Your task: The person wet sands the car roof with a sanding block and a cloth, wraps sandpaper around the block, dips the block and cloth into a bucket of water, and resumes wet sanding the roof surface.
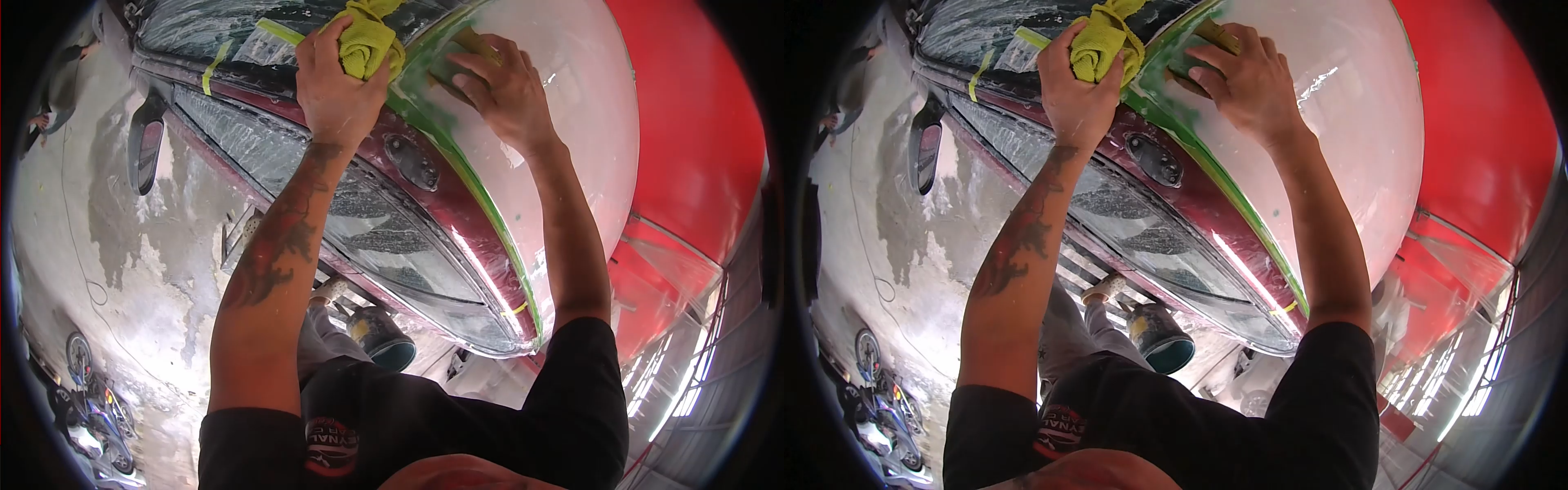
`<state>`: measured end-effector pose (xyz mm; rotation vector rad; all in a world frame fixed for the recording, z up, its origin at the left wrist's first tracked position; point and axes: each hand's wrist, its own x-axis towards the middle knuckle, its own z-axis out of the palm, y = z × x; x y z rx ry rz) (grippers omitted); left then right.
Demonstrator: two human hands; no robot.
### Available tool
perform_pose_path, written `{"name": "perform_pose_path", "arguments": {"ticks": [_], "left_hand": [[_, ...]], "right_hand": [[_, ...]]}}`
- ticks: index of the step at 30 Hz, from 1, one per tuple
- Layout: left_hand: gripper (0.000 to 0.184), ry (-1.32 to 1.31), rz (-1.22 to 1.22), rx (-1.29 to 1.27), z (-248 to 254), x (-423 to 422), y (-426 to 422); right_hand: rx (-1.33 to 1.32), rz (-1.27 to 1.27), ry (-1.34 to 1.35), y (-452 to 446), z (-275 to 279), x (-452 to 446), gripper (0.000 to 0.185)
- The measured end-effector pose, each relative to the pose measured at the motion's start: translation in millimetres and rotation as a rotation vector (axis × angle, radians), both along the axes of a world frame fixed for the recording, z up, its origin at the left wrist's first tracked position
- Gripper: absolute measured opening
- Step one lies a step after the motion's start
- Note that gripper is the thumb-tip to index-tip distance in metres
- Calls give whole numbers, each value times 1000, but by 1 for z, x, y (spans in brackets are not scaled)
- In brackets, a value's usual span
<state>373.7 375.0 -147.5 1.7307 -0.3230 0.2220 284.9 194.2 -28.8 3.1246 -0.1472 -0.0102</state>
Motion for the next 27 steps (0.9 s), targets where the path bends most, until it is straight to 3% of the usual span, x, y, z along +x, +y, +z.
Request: {"name": "perform_pose_path", "arguments": {"ticks": [6, 10, 14, 17, 24, 27], "left_hand": [[57, -11, 1, -4, -2, 1, 0], [57, -28, 0, 20, -1, 2, 0], [57, 1, -3, 18, -2, 1, 0], [58, -3, 1, 7, -2, 1, -1], [57, -15, -1, -18, -3, 1, -1], [58, 6, -3, -6, -2, 0, 0]], "right_hand": [[-5, -4, -37, 20, -3, -3, 37], [25, 53, -110, -15, -21, 11, 37], [-107, -73, -200, -22, -22, 29, 34], [-122, 31, -151, 18, -19, 17, 32], [-202, -92, -38, 10, -3, 33, 31], [-188, -30, 1, 12, -3, 32, 30]]}}
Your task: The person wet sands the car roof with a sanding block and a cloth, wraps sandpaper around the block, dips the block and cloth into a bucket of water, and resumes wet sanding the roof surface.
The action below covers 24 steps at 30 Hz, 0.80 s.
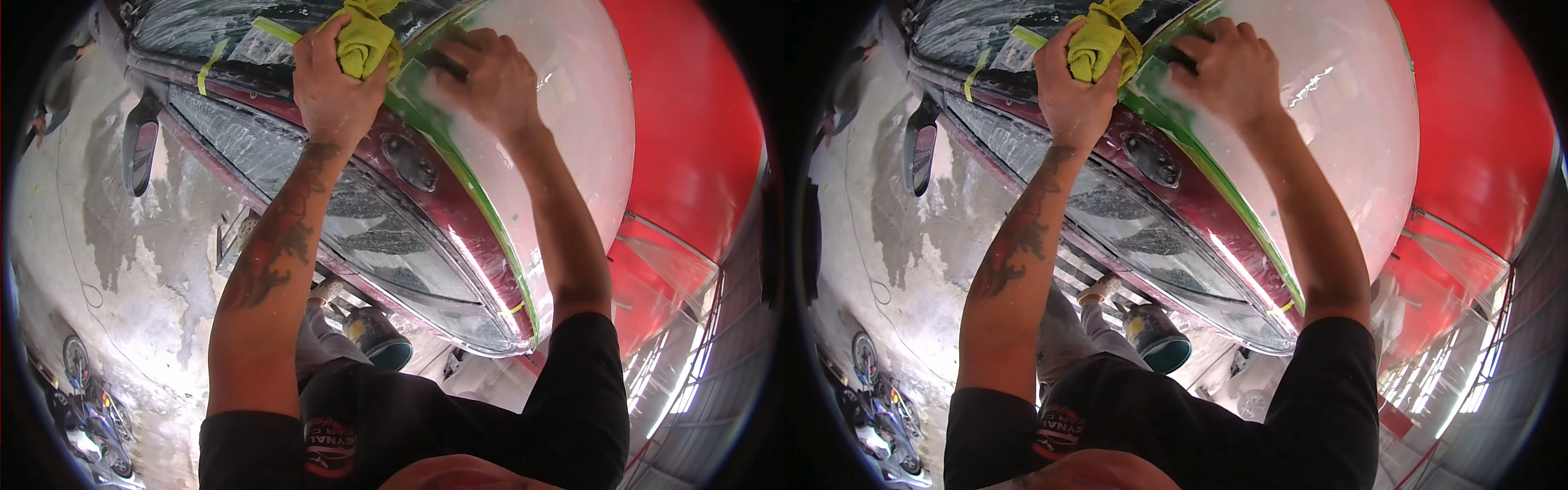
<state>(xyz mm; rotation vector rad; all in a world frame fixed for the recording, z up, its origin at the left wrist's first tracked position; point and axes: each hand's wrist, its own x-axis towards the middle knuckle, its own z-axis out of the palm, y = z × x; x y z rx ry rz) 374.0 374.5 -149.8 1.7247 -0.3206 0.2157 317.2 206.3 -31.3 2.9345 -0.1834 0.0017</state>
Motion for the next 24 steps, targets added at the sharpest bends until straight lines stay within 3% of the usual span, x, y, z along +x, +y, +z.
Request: {"name": "perform_pose_path", "arguments": {"ticks": [6, 11, 15, 19, 24], "left_hand": [[58, 3, 18, 22, 1, 0, 0], [57, -22, 3, -15, -1, -1, 0], [57, -5, -4, -8, 3, 0, 0], [57, -74, -3, -46, -2, 1, -2], [57, -10, 6, 1, 0, 0, 0]], "right_hand": [[-75, -128, -58, -25, 3, 17, 30], [-57, 115, -52, -17, 1, 4, 30], [-142, -101, 13, -21, 6, 18, 27], [25, 112, -7, 23, 6, -6, 29], [-53, -62, -70, -24, 2, 11, 31]]}}
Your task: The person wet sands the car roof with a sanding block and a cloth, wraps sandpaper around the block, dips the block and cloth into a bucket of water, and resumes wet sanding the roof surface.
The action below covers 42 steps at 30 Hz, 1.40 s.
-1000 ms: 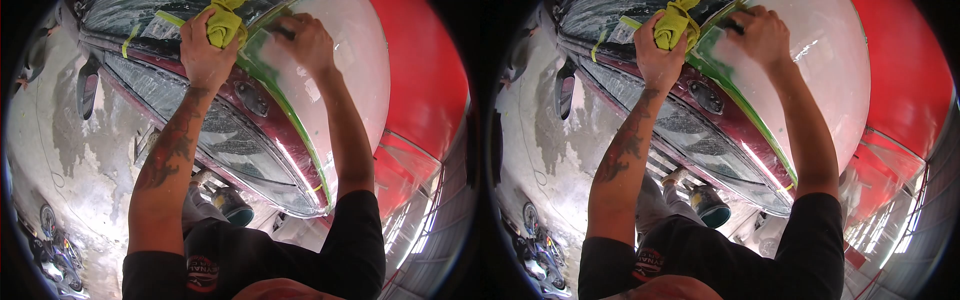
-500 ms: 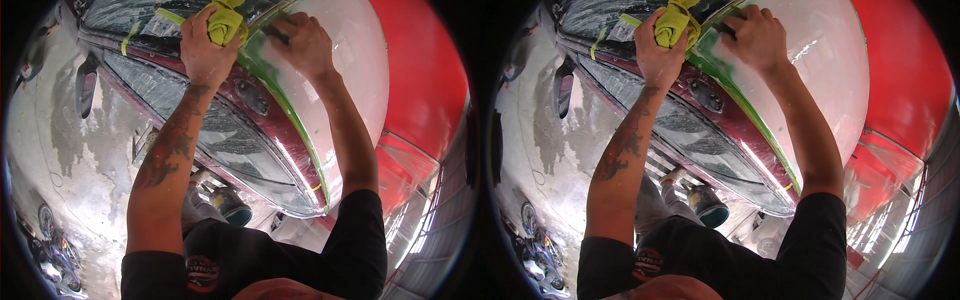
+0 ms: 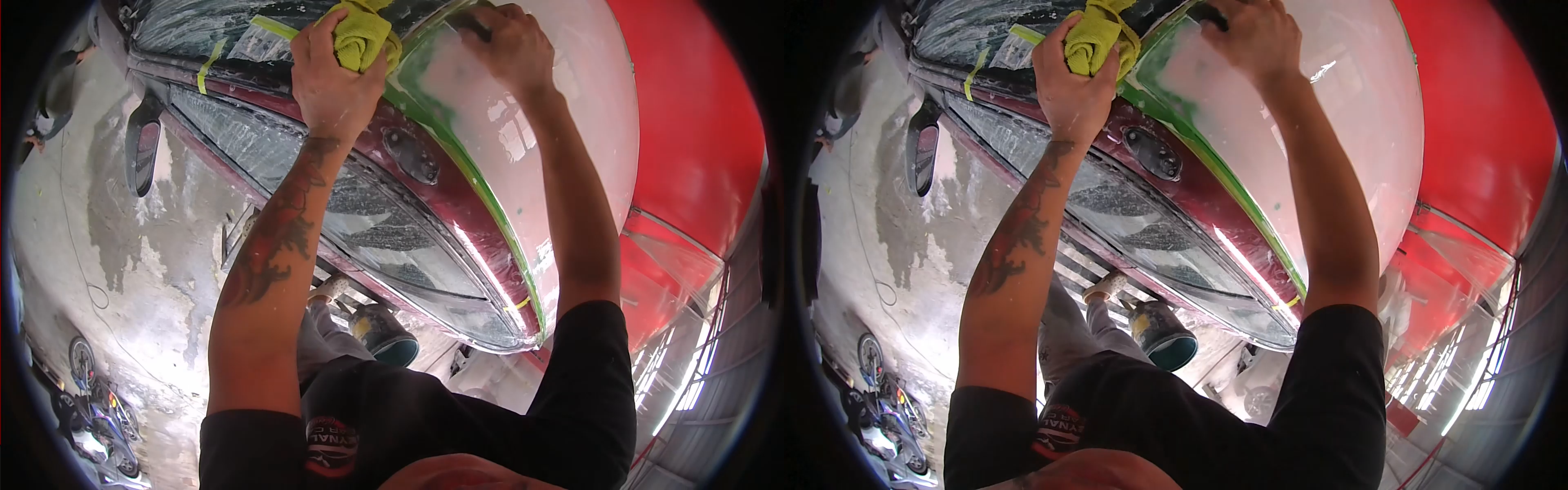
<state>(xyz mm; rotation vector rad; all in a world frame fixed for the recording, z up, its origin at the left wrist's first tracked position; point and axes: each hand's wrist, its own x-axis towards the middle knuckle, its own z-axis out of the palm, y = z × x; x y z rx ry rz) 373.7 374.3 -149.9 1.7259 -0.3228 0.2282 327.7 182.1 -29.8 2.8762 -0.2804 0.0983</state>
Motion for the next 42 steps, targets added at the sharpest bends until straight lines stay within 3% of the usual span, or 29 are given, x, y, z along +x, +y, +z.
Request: {"name": "perform_pose_path", "arguments": {"ticks": [4, 8, 11, 15, 19, 23, 26, 29, 32, 37, 41, 42], "left_hand": [[57, -1, -8, -33, -1, 1, -1], [57, -20, -6, -18, -1, 2, 0], [57, 3, -2, -13, -1, 1, -1], [56, 29, -12, -1, -1, -1, 0], [64, 5, -11, 9, -6, 3, -2], [64, -4, -14, 3, -7, 2, -1], [64, -2, -32, 2, -4, 2, 0], [64, 29, -44, 4, -2, 0, 1], [64, 37, -39, 1, 0, 2, 0], [64, 49, -62, 15, 1, -1, 2], [63, 26, -60, 28, -1, 3, 1], [63, 18, -67, 26, -1, 2, 1]], "right_hand": [[43, 176, 40, 47, -6, -25, 27], [12, 93, -59, 24, -1, -5, 24], [-27, 91, 92, 45, -2, -15, 27], [-84, 121, 22, 26, -5, -9, 27], [-67, 9, -5, 17, -7, -8, 22], [60, 126, 19, 42, -12, -30, 29], [-54, -136, -14, -25, -15, -3, 33], [37, -176, -40, -25, -14, -2, 32], [68, 99, -12, 45, -16, -32, 28], [-1, -19, -43, -16, -6, -3, 26], [20, 57, 158, 34, 2, -11, 27], [16, 88, 107, 36, 0, -14, 27]]}}
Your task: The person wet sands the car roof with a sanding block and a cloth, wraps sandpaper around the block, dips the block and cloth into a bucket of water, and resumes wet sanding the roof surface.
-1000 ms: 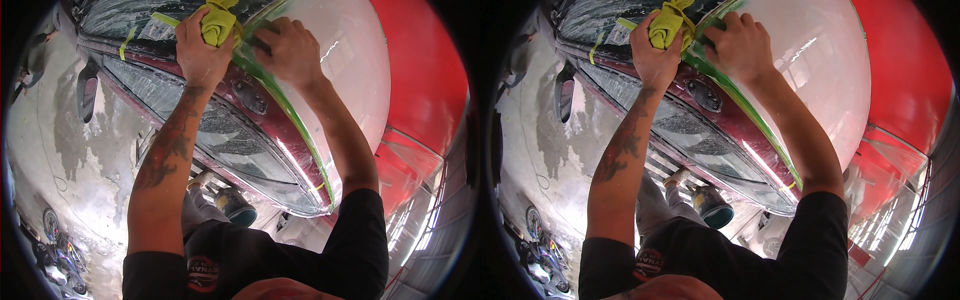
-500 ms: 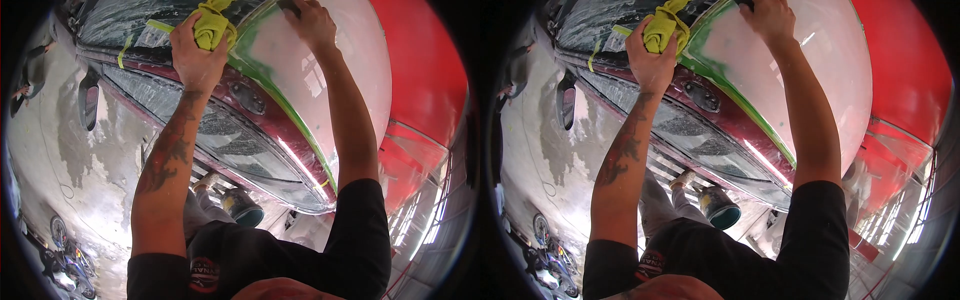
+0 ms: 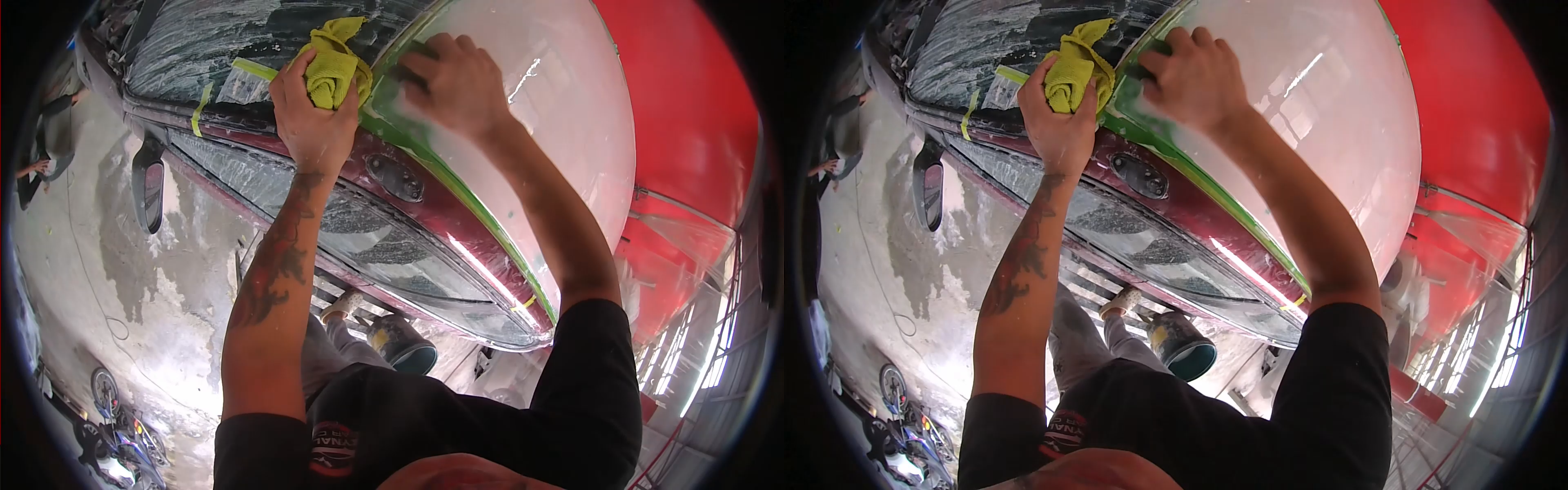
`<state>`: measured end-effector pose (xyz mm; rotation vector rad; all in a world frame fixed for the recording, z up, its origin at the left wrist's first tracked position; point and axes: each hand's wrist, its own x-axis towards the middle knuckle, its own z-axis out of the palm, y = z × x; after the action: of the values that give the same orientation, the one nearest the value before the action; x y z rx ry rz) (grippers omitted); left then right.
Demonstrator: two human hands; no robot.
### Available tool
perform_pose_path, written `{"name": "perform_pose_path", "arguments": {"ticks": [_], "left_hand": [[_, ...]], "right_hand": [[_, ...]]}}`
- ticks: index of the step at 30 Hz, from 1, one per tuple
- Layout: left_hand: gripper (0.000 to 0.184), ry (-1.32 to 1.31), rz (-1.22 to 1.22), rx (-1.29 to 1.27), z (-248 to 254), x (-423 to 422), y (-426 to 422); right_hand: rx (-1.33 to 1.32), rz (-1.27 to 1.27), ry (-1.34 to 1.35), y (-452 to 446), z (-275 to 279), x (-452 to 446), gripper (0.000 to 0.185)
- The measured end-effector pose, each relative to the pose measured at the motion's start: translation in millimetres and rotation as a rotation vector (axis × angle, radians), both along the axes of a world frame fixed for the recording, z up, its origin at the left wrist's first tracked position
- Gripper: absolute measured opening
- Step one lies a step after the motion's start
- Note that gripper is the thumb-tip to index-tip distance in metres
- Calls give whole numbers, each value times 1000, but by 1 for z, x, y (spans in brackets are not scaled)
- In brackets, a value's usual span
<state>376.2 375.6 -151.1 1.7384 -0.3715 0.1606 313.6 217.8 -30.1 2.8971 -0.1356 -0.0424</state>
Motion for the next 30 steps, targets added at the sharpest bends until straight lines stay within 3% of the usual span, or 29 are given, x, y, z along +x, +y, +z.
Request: {"name": "perform_pose_path", "arguments": {"ticks": [4, 7, 8, 11, 13, 16, 19, 21, 25, 30], "left_hand": [[63, 20, -11, -2, 2, -1, 1], [64, -3, -23, 15, 1, 0, 2], [64, -2, -25, 6, 2, 0, 1], [65, -23, -49, 22, 3, -2, 3], [65, -40, -72, 51, 3, -2, 5], [65, -30, -81, 47, 2, -3, 5], [65, -13, -64, 63, 3, -1, 4], [64, 0, -85, 48, 3, 0, 4], [64, 20, -97, 50, 5, -2, 4], [64, 26, -107, 80, 6, -1, 4]], "right_hand": [[-68, -83, -126, -44, -8, 15, 27], [5, -44, 34, 0, -1, -2, 26], [31, 19, -49, 5, -5, -13, 26], [-52, -2, -85, -40, -12, 1, 27], [-97, -213, -50, -95, -8, 26, 29], [-16, -336, 8, -97, 10, 40, 29], [6, -7, -96, -60, -12, 9, 22], [38, 28, -132, -47, -3, 4, 23], [-56, -298, 11, -130, 5, 46, 31], [-12, -58, -13, -71, -1, 23, 26]]}}
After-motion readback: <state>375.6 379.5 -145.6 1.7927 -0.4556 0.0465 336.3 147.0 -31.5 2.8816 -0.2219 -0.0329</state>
